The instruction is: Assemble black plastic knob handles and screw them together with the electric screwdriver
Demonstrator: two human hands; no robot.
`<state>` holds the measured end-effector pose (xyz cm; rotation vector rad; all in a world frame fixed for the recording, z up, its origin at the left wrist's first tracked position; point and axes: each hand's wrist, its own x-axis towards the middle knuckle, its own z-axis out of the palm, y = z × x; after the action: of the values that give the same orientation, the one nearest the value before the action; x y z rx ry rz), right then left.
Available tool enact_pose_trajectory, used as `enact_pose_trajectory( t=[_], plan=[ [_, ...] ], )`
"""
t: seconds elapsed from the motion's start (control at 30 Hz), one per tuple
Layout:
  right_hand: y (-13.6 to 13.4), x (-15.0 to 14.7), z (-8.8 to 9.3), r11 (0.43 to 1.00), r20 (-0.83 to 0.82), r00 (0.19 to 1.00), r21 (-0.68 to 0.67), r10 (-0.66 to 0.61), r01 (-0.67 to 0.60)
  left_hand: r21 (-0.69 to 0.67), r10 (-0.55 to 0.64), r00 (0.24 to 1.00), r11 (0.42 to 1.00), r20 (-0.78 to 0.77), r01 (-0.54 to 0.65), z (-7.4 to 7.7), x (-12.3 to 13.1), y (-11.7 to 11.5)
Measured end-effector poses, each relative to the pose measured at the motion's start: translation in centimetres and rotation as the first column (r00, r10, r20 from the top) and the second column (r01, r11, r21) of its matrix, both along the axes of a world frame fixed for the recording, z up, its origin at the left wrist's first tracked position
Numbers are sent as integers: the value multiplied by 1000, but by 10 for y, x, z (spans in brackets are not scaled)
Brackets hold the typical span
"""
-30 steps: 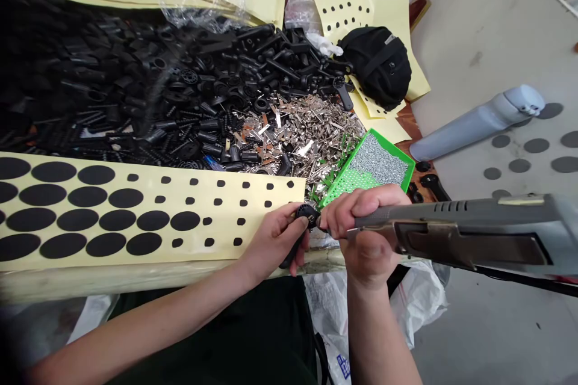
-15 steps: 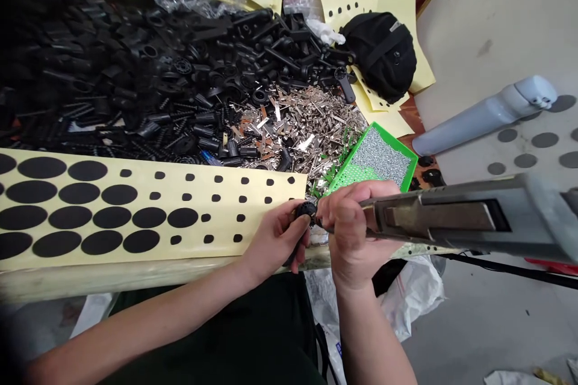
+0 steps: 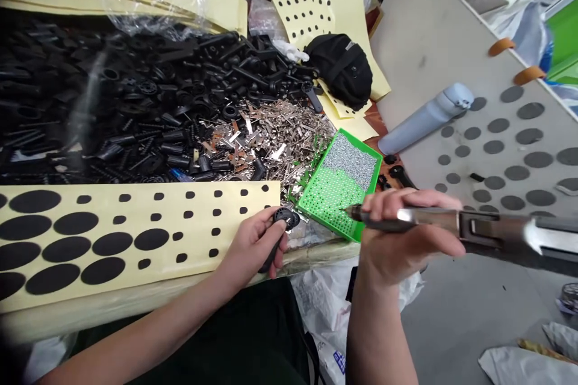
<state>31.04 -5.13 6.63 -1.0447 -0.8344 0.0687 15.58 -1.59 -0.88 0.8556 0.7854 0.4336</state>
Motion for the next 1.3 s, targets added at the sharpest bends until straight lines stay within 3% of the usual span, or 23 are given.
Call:
enact_pose_trajectory(
  t=[0.1, 0.23, 0.43, 1.3],
  plan=[
    [-7, 22, -4, 995, -6, 996, -35, -90, 90, -2, 0, 1000, 1000, 7, 0, 0, -1, 1],
    [-10, 32, -22, 991, -82, 995, -129, -57, 46, 1, -11, 1000, 1000, 5, 11, 1, -3, 1],
    [-14, 32, -36, 990, -89, 996, -142, -7, -6, 18, -24, 1000, 1000, 0, 24, 3, -3, 2],
    [-15, 29, -42, 986, -75, 997, -168, -8, -5, 0, -39, 999, 999, -18, 39, 5, -2, 4]
  ],
)
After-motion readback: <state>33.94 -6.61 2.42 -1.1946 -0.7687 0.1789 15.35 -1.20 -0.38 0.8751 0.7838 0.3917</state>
